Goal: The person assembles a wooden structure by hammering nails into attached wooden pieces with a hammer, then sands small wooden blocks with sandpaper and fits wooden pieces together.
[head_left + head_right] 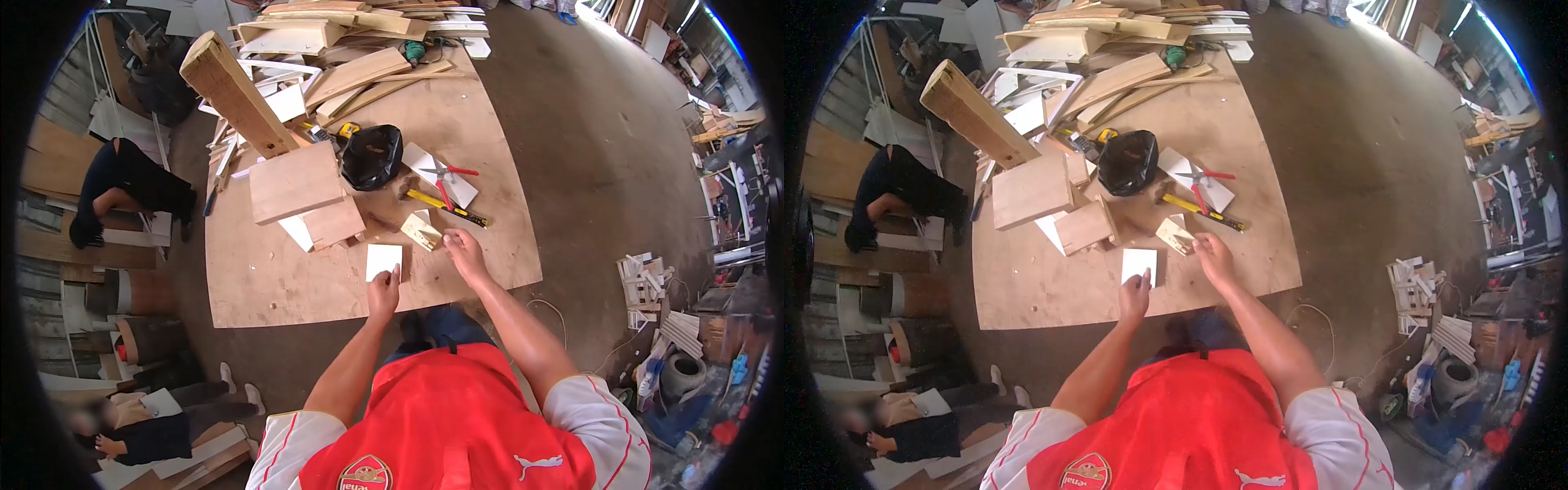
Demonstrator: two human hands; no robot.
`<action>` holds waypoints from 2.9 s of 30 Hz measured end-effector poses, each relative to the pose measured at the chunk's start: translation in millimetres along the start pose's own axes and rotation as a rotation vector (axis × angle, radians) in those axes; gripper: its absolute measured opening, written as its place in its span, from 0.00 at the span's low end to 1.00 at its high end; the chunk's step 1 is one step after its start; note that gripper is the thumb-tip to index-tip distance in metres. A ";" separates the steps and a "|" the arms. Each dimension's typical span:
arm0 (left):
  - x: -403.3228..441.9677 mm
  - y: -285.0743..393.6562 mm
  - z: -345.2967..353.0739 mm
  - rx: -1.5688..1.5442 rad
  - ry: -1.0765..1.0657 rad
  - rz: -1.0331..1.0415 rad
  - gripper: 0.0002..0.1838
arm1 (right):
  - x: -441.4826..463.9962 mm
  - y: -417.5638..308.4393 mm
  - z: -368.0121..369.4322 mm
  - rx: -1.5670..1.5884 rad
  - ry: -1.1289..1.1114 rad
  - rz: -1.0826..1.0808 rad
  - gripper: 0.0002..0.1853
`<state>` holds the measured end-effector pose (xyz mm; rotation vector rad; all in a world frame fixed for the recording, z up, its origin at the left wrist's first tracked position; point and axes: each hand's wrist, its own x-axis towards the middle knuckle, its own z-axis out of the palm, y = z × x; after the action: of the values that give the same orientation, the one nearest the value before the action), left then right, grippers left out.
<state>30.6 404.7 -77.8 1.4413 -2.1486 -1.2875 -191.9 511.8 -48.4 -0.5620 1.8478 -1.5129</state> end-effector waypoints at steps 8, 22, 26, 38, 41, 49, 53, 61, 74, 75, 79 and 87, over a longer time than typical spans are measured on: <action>47.8 20.2 72.8 -0.342 -0.056 -0.208 0.40 | 31.9 -2.2 -13.0 -0.219 -0.065 -0.005 0.22; 116.5 106.6 178.7 -0.137 0.384 -0.383 0.41 | 157.5 -5.6 -119.6 -0.309 -0.377 0.068 0.22; 122.5 141.1 159.8 -0.199 0.436 -0.569 0.42 | 192.5 -1.0 -116.3 -0.336 -0.453 0.048 0.22; 273.4 121.3 78.2 -0.267 0.910 -0.466 0.43 | 309.3 -44.2 10.7 -0.475 -0.465 -0.249 0.43; 301.8 108.8 68.6 -0.446 0.986 -0.484 0.44 | 336.8 -51.6 52.9 -0.521 -0.386 -0.272 0.46; 320.2 72.8 80.3 -0.238 0.908 -0.482 0.39 | 398.6 -49.6 103.2 -0.485 -0.447 -0.245 0.21; 330.2 83.3 76.6 -0.323 0.868 -0.404 0.33 | 409.6 -49.6 107.0 -0.433 -0.541 -0.188 0.18; 341.0 67.9 71.2 -0.576 0.824 -0.331 0.18 | 460.7 -75.7 152.5 -0.546 -0.348 -0.375 0.22; 335.7 75.0 77.8 -0.363 0.789 -0.266 0.20 | 440.1 -109.1 320.2 -0.801 -0.631 -0.308 0.38; 335.1 77.8 73.7 -0.473 0.785 -0.270 0.19 | 440.7 -105.1 322.7 -0.840 -0.635 -0.291 0.35; 337.2 80.6 60.1 -0.716 0.817 -0.438 0.15 | 447.3 -96.1 309.5 -0.814 -0.701 -0.350 0.31; 369.8 101.2 35.7 -0.398 1.192 -0.234 0.10 | 465.5 -102.2 247.9 -0.466 -0.366 -0.505 0.29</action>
<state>-231.4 124.7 -113.1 1.6545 -0.9119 -0.5433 -336.2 -4.6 -79.9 -1.5120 1.8391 -1.1475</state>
